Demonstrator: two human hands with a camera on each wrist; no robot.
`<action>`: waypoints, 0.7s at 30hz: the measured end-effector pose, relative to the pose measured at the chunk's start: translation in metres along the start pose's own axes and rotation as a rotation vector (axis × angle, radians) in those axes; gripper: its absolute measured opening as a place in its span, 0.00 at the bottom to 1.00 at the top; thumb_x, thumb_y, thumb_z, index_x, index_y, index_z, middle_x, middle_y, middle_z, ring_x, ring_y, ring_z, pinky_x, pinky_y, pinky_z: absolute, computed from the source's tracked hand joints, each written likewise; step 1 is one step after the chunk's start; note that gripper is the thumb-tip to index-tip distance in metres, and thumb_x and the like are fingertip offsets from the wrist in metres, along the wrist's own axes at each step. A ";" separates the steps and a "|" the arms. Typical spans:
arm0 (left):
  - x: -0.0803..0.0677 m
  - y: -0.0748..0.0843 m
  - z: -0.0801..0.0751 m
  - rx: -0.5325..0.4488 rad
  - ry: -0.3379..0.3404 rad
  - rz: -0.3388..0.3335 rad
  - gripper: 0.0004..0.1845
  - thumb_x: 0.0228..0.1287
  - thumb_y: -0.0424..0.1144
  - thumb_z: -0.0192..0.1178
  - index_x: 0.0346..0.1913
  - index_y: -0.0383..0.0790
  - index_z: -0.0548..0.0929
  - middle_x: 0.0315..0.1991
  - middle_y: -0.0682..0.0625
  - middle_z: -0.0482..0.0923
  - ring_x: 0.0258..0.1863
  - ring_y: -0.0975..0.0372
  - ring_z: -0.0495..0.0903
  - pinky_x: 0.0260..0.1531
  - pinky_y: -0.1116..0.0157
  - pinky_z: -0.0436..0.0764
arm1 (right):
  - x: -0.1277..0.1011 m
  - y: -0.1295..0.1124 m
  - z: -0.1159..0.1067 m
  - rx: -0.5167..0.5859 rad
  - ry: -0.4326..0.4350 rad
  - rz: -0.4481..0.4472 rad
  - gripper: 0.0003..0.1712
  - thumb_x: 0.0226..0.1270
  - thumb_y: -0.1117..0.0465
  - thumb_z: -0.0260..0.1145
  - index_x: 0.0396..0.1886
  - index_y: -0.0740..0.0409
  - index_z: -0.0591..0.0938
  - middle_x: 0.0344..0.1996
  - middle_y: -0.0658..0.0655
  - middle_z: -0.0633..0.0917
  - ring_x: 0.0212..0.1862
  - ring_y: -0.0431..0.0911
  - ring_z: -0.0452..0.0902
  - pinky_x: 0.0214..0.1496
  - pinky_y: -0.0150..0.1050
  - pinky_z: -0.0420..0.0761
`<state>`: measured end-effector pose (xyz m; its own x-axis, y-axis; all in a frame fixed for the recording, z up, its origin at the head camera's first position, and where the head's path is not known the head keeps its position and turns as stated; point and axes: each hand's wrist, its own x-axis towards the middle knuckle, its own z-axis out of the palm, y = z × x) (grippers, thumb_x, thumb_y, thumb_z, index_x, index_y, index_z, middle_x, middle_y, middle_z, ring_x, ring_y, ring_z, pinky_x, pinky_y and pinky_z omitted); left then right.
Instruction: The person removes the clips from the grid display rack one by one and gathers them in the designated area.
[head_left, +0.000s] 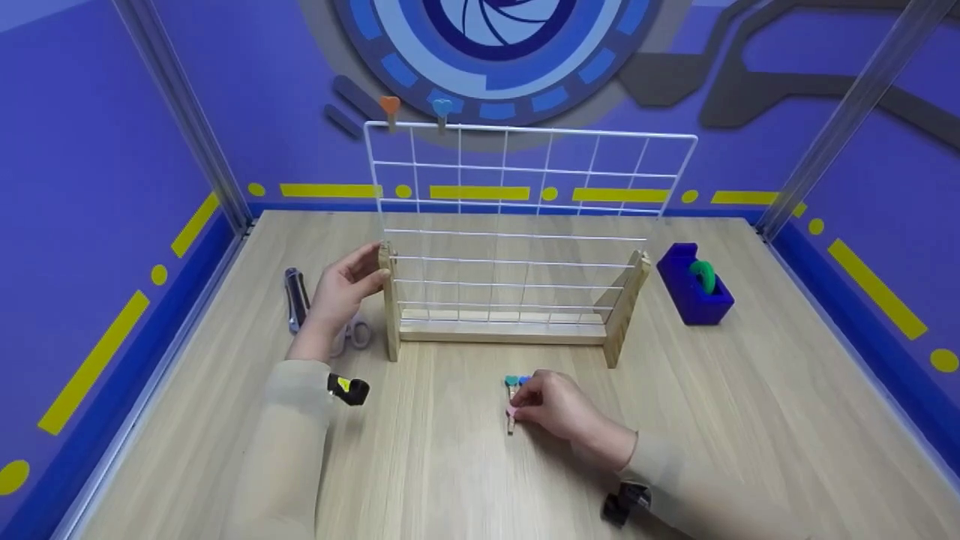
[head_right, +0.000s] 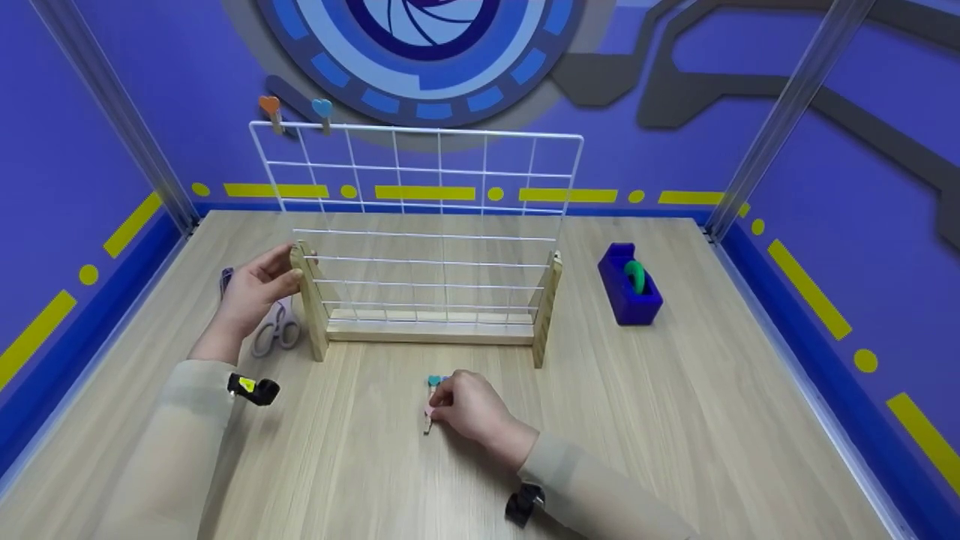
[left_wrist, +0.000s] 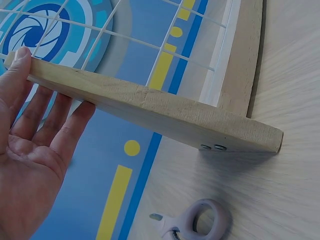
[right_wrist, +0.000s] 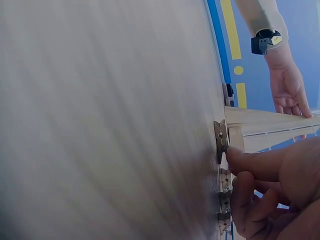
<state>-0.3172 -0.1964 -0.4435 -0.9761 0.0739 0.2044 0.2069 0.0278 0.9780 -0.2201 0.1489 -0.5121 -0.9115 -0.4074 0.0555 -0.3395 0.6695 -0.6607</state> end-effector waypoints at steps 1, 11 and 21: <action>0.000 0.000 0.000 -0.002 -0.001 0.001 0.31 0.58 0.41 0.64 0.65 0.42 0.69 0.60 0.43 0.73 0.55 0.60 0.75 0.50 0.67 0.80 | 0.000 0.000 0.000 0.005 -0.002 -0.001 0.07 0.46 0.65 0.75 0.26 0.50 0.86 0.25 0.45 0.79 0.31 0.39 0.73 0.32 0.29 0.74; 0.001 -0.001 0.000 -0.008 -0.005 0.008 0.31 0.59 0.40 0.64 0.66 0.41 0.68 0.60 0.43 0.72 0.56 0.61 0.75 0.51 0.67 0.80 | 0.004 -0.006 -0.021 0.050 0.017 -0.042 0.06 0.52 0.66 0.71 0.32 0.55 0.85 0.27 0.48 0.81 0.29 0.41 0.75 0.26 0.29 0.76; 0.000 0.000 0.000 0.015 -0.002 0.004 0.32 0.58 0.42 0.64 0.66 0.42 0.68 0.60 0.44 0.73 0.56 0.60 0.75 0.51 0.67 0.80 | 0.014 -0.024 -0.062 0.044 0.121 -0.121 0.07 0.56 0.62 0.71 0.34 0.47 0.85 0.31 0.46 0.85 0.32 0.37 0.78 0.29 0.30 0.80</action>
<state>-0.3169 -0.1961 -0.4433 -0.9753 0.0756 0.2077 0.2113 0.0430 0.9765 -0.2388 0.1655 -0.4490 -0.8867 -0.4041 0.2249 -0.4408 0.5913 -0.6753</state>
